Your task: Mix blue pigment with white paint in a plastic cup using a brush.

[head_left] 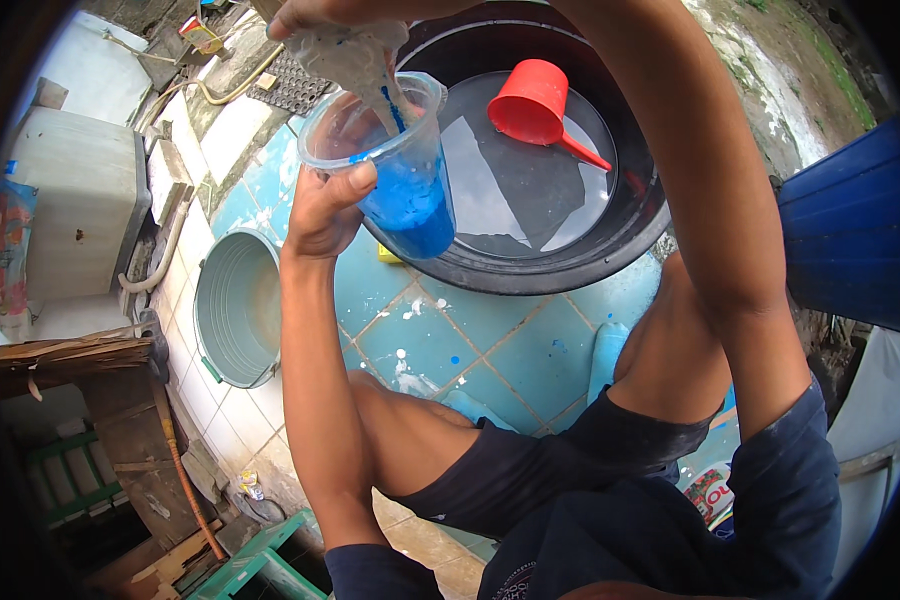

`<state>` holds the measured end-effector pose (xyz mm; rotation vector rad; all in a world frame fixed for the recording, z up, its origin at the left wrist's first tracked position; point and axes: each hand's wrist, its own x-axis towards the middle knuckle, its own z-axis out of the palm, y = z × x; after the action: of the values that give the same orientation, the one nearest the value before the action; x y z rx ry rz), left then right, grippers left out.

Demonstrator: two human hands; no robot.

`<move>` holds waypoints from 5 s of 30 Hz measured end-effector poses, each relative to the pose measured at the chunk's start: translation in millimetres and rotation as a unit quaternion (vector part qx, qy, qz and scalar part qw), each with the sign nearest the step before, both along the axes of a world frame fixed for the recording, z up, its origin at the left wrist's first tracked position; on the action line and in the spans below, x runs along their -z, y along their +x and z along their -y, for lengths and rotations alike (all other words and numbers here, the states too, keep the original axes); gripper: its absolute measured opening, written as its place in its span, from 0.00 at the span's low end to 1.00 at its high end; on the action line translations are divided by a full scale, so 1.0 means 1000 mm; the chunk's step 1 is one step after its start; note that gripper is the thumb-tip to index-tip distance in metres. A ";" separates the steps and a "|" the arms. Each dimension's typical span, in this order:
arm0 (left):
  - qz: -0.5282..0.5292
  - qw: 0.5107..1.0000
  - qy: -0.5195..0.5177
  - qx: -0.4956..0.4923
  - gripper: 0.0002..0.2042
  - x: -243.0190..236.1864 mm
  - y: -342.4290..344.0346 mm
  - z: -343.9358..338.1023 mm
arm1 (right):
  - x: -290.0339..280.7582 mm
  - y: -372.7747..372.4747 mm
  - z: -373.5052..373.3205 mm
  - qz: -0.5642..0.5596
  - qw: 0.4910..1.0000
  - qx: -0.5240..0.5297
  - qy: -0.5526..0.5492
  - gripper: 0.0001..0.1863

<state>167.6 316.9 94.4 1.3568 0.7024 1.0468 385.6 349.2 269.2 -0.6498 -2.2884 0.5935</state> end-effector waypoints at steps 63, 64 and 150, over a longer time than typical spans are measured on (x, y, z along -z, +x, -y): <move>-0.003 0.969 0.002 -0.247 0.47 0.315 0.073 0.227 | 0.285 0.009 0.182 0.400 0.905 -0.144 -0.017 0.19; -0.028 0.965 0.039 -0.257 0.47 0.306 0.075 0.222 | 0.283 0.008 0.177 0.401 0.904 -0.147 -0.017 0.19; -0.481 0.757 0.140 -0.418 0.17 0.194 -0.051 0.237 | 0.233 -0.057 0.109 0.098 0.867 0.102 -0.478 0.17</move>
<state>116.4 80.1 -99.5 1.8965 2.1490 1.0867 328.9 240.5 36.3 -1.4367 -1.9402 1.6394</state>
